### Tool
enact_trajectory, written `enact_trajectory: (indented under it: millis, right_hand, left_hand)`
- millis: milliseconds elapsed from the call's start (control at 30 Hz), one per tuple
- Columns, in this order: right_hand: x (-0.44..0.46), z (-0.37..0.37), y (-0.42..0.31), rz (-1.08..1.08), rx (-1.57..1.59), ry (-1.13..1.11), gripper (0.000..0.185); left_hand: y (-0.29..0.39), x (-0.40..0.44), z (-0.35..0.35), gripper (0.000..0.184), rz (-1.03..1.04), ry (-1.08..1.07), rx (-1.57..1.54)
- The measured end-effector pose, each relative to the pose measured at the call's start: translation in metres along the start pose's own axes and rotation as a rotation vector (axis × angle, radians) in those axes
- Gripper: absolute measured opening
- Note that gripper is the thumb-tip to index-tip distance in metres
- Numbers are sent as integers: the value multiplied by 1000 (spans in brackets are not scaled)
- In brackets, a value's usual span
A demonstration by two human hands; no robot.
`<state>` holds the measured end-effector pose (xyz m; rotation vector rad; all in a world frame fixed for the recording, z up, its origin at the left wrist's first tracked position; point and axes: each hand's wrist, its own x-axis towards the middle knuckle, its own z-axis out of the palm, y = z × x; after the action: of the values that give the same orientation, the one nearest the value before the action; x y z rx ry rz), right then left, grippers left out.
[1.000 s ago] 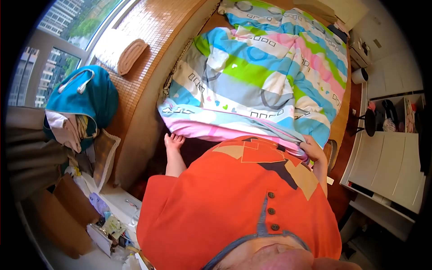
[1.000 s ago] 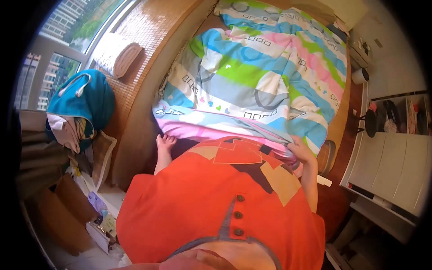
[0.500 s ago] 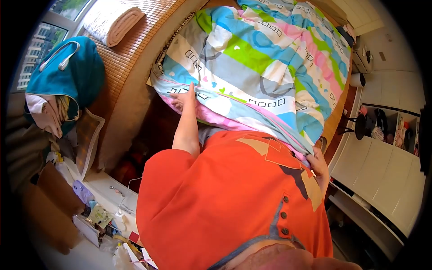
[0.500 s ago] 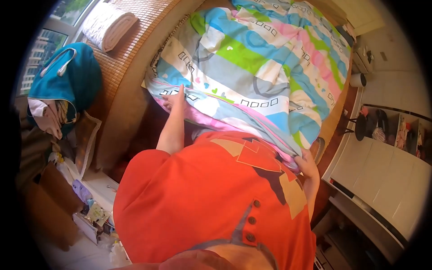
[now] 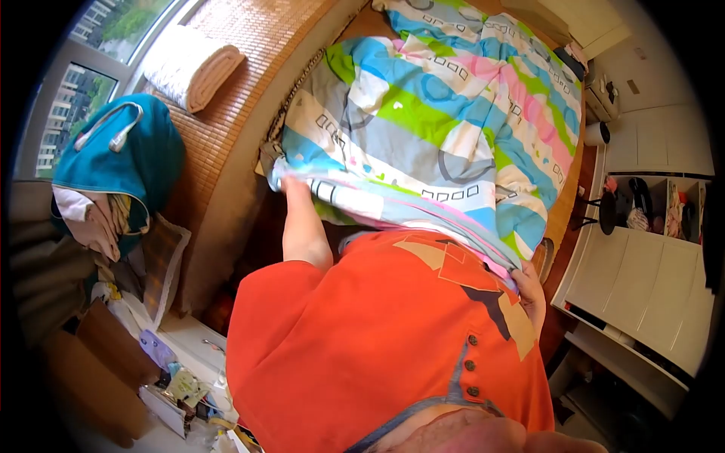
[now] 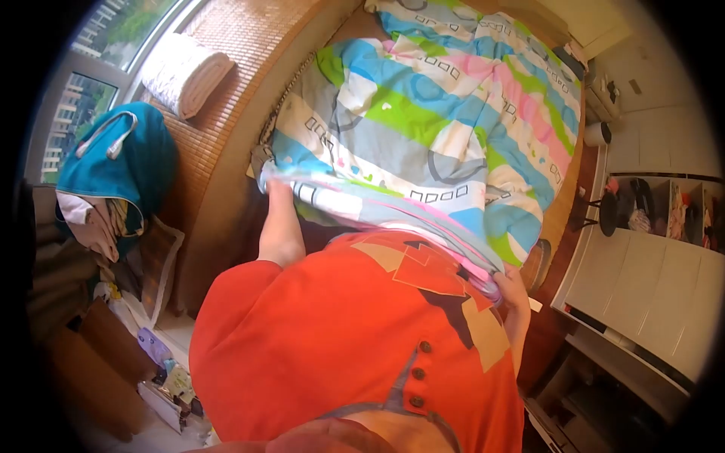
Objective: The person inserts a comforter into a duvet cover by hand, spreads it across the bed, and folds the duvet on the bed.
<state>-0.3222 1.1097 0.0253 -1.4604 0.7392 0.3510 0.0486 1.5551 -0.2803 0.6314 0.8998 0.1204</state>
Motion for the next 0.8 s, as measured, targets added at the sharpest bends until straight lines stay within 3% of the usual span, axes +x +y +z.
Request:
enact_trajectory:
  millis: [67, 100, 133, 167, 233, 300, 367, 400, 433, 600, 700, 800]
  right_hand:
    - [6, 11, 5, -42, 40, 52, 39]
    - [7, 17, 8, -62, 75, 109, 38]
    - [7, 17, 13, -11, 79, 90, 37]
    - [8, 17, 21, -12, 100, 99, 37]
    - [16, 21, 44, -18, 124, 108, 34]
    - [25, 36, 60, -69, 175, 132, 32]
    - [30, 49, 71, 21, 246, 128, 38]
    - [30, 62, 57, 21, 223, 97, 38]
    - [31, 71, 49, 23, 234, 99, 38]
    - [51, 62, 60, 159, 43, -41, 32]
    - [61, 47, 66, 159, -41, -133, 31]
    - [55, 43, 52, 100, -104, -276, 31]
  left_hand:
    - [43, -3, 109, 67, -234, -328, 69]
    - [76, -65, 177, 73, -204, -368, 131]
    - [105, -116, 228, 61, -83, -560, 195]
    - [117, -106, 258, 42, -137, -885, 123]
    - [160, -171, 296, 30, -20, -1036, 154]
    - [183, -155, 300, 34, -75, -1023, 204]
    - [182, -102, 269, 39, 40, -974, 307]
    - [177, -66, 237, 41, 47, -843, 451]
    - [167, -57, 202, 42, 128, -551, 692]
    - [132, -12, -59, 38, -112, 65, 1008]
    - [134, -39, -160, 36, -230, 269, 1094]
    - [136, -61, -190, 34, -270, 340, 1264]
